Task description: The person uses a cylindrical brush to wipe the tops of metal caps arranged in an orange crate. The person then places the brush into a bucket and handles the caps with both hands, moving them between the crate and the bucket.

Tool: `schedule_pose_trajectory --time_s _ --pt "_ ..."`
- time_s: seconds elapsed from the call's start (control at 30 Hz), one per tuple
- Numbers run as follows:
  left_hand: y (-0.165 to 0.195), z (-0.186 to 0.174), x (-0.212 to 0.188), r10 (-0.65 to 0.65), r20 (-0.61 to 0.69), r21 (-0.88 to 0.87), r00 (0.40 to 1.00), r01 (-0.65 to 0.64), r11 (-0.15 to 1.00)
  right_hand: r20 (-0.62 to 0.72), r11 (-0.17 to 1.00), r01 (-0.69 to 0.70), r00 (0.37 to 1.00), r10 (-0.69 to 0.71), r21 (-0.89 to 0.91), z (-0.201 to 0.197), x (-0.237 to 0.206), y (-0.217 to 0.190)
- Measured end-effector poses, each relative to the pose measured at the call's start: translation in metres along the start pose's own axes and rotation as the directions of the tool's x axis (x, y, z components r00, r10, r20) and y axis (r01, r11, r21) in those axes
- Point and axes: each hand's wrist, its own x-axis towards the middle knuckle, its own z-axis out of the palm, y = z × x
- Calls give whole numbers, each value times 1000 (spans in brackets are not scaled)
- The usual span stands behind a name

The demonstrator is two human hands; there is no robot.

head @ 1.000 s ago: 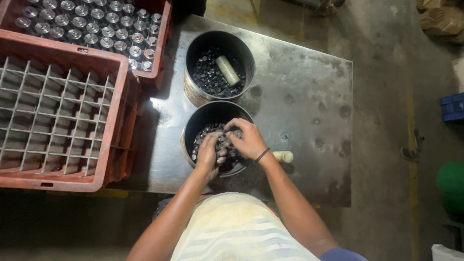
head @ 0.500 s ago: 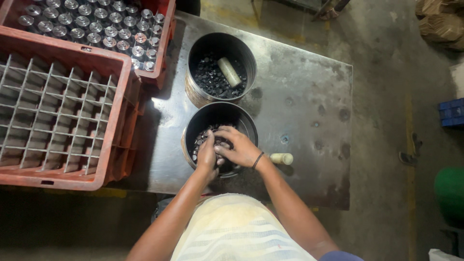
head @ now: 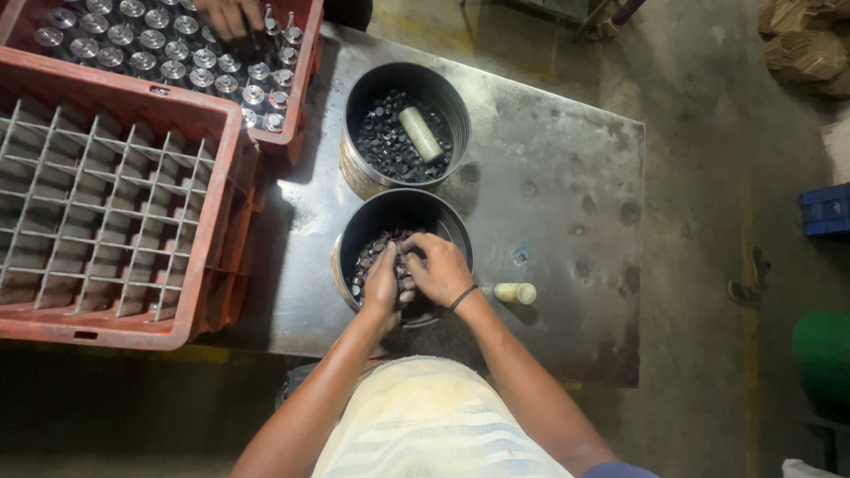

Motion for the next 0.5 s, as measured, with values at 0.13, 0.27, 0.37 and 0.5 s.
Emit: schedule_pose_trajectory --time_s 0.13,0.27,0.37,0.5 --pt "2 2 -1 -21 -21 -21 1000 21 1000 -39 997 82 996 -82 -7 -4 -1 4" --pt "4 4 -2 -18 -84 39 996 21 999 32 976 180 982 -185 122 -4 -2 8" --pt "5 5 -3 -13 -70 -2 997 13 1000 92 967 230 966 -240 108 -3 -1 10" --pt "5 6 -5 -14 -65 70 998 18 997 144 965 243 956 -255 96 -5 1 12"
